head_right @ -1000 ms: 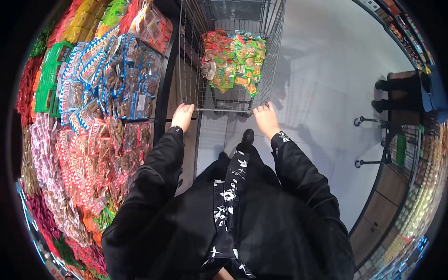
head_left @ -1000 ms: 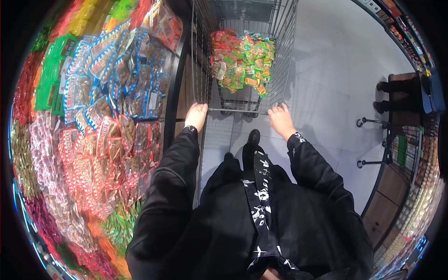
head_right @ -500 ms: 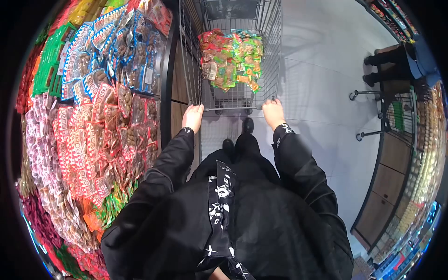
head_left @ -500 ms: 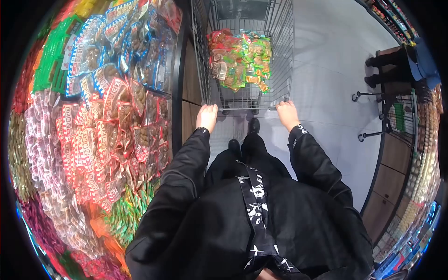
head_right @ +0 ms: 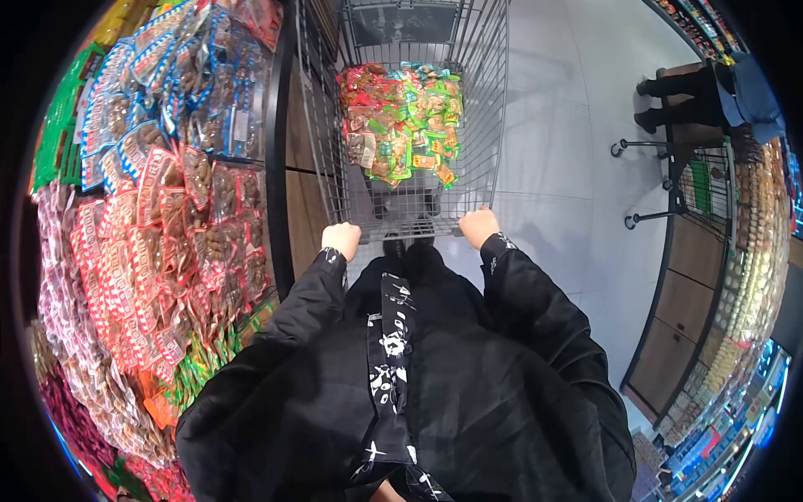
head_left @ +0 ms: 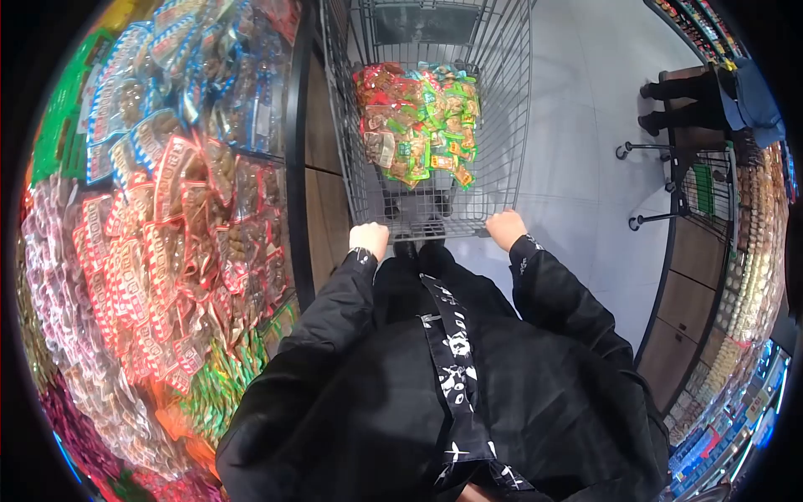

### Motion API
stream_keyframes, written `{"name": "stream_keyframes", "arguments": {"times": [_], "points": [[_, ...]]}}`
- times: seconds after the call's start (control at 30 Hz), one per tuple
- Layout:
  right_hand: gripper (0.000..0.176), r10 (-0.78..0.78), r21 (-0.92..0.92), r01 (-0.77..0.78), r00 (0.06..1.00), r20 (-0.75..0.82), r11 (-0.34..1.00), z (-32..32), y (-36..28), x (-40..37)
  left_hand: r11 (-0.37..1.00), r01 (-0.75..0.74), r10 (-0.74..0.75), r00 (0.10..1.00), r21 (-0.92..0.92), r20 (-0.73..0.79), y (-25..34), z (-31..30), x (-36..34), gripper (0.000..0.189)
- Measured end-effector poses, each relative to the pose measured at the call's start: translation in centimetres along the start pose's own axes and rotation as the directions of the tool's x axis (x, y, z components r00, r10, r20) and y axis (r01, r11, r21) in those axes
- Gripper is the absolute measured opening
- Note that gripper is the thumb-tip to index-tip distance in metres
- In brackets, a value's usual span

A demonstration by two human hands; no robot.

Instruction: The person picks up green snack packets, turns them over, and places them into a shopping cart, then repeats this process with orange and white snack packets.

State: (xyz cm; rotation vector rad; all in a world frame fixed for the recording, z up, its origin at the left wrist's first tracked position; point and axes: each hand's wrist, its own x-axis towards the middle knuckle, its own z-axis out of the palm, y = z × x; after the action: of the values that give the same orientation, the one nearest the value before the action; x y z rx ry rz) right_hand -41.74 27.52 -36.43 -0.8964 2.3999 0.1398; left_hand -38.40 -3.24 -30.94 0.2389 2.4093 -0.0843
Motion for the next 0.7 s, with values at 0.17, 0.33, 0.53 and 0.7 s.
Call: {"name": "stream_keyframes", "arguments": {"times": [0.17, 0.33, 0.53, 0.7], "points": [[0.01, -0.052, 0.042, 0.052, 0.999, -0.013, 0.998, 0.9, -1.1, -2.2, 1.0, -0.025, 0.025, 1.0, -0.008, 0.016, 0.9, 2.8, -2.6, 0.015], [0.013, -0.07, 0.106, 0.065, 0.996, 0.048, 0.992, 1.4, -1.7, -1.9, 0.997, -0.082, 0.083, 0.989, 0.008, -0.126, 1.0, 5.3, -4.6, 0.011], [0.018, -0.064, 0.099, 0.058, 0.996, 0.06, 0.993, -0.4, -2.1, -1.3, 0.996, -0.086, 0.077, 0.947, -0.016, -0.311, 0.8, 5.7, -4.8, 0.008], [0.013, -0.046, 0.089, 0.038, 0.995, 0.09, 0.995, 0.7, -3.0, -0.4, 0.997, -0.045, 0.033, 0.982, -0.057, -0.188, 0.7, 5.7, -4.8, 0.014]]}}
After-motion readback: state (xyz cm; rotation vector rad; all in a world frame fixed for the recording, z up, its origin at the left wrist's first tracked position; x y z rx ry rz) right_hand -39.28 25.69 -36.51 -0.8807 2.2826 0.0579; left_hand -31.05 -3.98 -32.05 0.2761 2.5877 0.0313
